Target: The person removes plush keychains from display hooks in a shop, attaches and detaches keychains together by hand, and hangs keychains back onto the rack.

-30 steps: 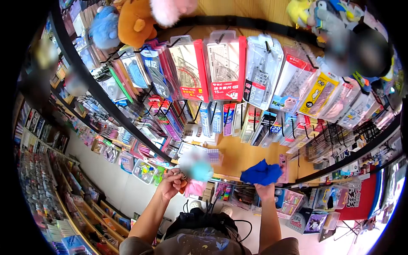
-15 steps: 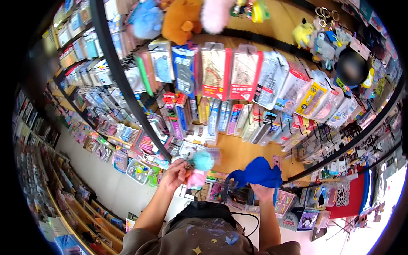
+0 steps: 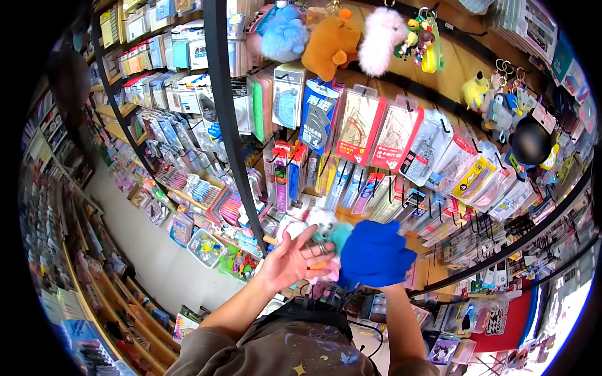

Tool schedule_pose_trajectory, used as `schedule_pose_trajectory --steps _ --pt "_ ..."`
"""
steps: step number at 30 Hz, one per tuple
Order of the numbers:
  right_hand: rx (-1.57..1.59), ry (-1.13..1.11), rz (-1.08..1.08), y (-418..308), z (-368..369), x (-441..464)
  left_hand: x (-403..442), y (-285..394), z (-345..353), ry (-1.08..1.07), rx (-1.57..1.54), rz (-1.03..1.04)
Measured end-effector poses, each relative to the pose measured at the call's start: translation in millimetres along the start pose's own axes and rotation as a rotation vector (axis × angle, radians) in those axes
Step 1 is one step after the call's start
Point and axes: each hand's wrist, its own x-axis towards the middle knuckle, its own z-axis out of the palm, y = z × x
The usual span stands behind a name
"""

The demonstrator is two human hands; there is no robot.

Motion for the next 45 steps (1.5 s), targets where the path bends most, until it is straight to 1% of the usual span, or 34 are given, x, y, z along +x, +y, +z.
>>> schedule_pose_trajectory --steps 4,5,6,8,9,10,12,13,15,16,17,20,21,23,24,25,26,27,29,30,32,33,35,37,39,40,42,43,45 --pt "-0.422 -0.228 -0.441 -12.9 39.9 16.8 -0.6 -0.5 18.0 -0.039 0.108 -0.118" --pt "-0.486 -0.256 -0.532 -14.6 47.8 20.0 1.3 -7.0 32.9 0.071 0.256 -0.026" --pt "-0.540 -0.272 -0.584 -15.3 54.4 20.7 2.5 -9.5 31.4 0.059 0.300 -0.020" --pt "-0.659 -0.272 -0.587 -11.6 65.4 18.3 3.6 -13.7 25.0 0.037 0.388 -0.010" --pt "-0.745 -0.278 -0.567 -12.7 66.0 17.6 0.1 -12.6 40.3 0.058 0.513 -0.048" --pt "-0.831 -0.287 -0.548 -16.1 67.5 17.0 0.5 -13.6 37.0 0.049 0.610 -0.033" --pt "-1.008 -0.317 -0.365 -36.0 69.5 16.0 0.9 -14.9 26.9 0.035 0.806 -0.010" --pt "-1.099 -0.348 -0.317 -46.0 68.9 16.0 0.1 -11.9 26.4 0.013 1.042 -0.001" --pt "-0.548 -0.224 -0.140 -20.1 65.8 10.8 -1.6 -11.4 22.6 -0.009 1.186 0.044" --pt "-0.430 -0.248 -0.058 -4.7 59.4 12.2 -0.9 -11.8 20.2 -0.024 1.259 0.064" --pt "-0.313 -0.262 0.025 10.6 52.9 13.7 0.2 -14.0 17.4 -0.004 1.263 0.079" --pt "0.699 -0.057 0.712 0.6 42.7 19.9 3.6 -21.7 15.0 -0.047 0.908 -0.031" --pt "0.336 -0.263 0.453 -10.0 33.9 23.3 5.2 -21.7 13.7 -0.060 0.793 -0.062" --pt "0.335 -0.324 0.367 7.3 17.4 26.0 5.8 -16.8 -0.4 -0.065 0.805 -0.088" --pt "-0.084 -0.464 0.207 6.8 19.9 23.7 5.5 -15.4 -3.6 -0.066 0.808 -0.098" --pt "-0.664 -0.555 -0.040 6.3 22.4 21.4 6.4 -16.2 -3.7 -0.024 0.848 -0.079" --pt "-1.068 -0.567 -0.272 5.8 24.9 19.0 6.4 -13.9 -0.7 0.010 0.970 -0.086" --pt "-0.835 -0.532 -0.371 43.5 22.7 7.9 6.4 -10.2 4.4 0.044 1.092 -0.094" --pt "-0.370 -0.358 -0.130 63.2 29.4 -1.5 8.6 -12.2 19.8 0.045 1.324 0.000" --pt "-0.491 -0.291 -0.081 25.7 41.0 -7.9 9.8 -11.5 24.8 0.017 1.341 -0.002" --pt "-0.527 -0.213 -0.267 8.2 45.8 -6.1 12.8 -8.8 30.2 -0.032 1.373 0.007" --pt "-0.496 -0.229 -0.263 9.6 45.3 -5.3 12.2 -9.7 28.0 -0.029 1.338 -0.027" --pt "-0.430 -0.263 -0.250 19.0 43.4 -3.1 11.1 -12.2 22.5 -0.013 1.286 -0.009" --pt "-0.123 -0.265 -0.129 47.1 44.3 0.2 11.9 -14.3 18.4 -0.006 1.274 0.029" --pt "0.031 -0.238 -0.039 52.7 42.0 -2.3 12.5 -17.7 15.9 -0.003 1.294 0.090" --pt "0.033 -0.215 -0.013 24.8 47.4 -3.5 12.0 -18.5 17.7 0.004 1.340 0.104" --pt "0.053 -0.129 0.009 17.5 56.1 -3.1 9.3 -18.8 22.7 0.022 1.433 0.132" --pt "0.070 -0.067 0.003 31.4 58.9 0.0 9.0 -20.0 15.3 0.009 1.487 0.157" --pt "0.090 0.022 -0.026 36.7 64.5 3.4 7.3 -22.9 15.8 0.006 1.577 0.196"
